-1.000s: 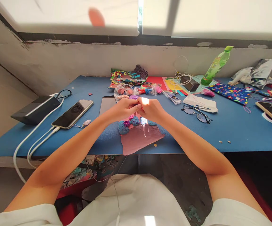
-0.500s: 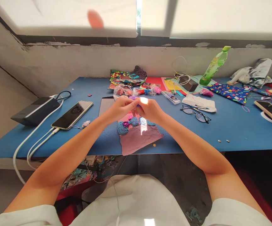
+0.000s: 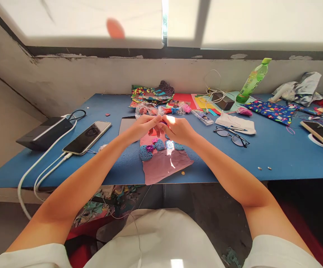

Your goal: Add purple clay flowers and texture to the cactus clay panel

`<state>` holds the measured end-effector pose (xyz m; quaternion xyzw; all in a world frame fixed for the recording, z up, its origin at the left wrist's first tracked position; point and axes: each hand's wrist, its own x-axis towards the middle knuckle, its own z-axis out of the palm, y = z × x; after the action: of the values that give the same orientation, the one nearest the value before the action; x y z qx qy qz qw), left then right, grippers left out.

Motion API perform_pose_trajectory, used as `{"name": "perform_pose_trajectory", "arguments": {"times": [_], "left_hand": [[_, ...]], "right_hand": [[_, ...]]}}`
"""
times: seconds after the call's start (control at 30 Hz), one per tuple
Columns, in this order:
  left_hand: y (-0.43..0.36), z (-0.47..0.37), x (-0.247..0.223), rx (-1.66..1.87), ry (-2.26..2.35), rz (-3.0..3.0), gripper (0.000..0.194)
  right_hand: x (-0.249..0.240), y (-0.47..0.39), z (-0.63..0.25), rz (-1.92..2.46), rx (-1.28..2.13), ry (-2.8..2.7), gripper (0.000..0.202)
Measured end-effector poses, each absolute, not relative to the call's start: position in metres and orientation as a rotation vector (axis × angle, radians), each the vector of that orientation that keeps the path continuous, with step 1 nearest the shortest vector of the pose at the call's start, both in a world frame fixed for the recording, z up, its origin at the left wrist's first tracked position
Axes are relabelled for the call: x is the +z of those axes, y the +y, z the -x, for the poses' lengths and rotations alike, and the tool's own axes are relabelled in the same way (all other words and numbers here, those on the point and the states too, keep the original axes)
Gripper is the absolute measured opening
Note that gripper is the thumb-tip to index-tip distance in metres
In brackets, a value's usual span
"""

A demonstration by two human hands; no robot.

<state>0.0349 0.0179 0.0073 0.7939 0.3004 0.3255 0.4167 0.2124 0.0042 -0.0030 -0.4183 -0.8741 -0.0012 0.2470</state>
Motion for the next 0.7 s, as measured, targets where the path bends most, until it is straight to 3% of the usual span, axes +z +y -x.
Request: {"name": "perform_pose_trajectory", "arguments": {"times": [0.13,0.4,0.7], "left_hand": [[0.0178,-0.035,0.0064,0.803,0.779,-2.034,0.059],[0.0185,-0.0319,0.0072,0.837,0.727,-2.048,0.055],[0.0176,-0.033,0.0075,0.822,0.806,-2.056,0.057]], "right_hand": [[-0.0067,0.008,-0.2125,1.121,-0.044,-2.368,0.041],[-0.0067,0.0082,-0.2131,1.012,0.106,-2.335,0.045],[-0.0105,0.0109,-0.2102,1.109,0.025,-2.315,0.029]]}}
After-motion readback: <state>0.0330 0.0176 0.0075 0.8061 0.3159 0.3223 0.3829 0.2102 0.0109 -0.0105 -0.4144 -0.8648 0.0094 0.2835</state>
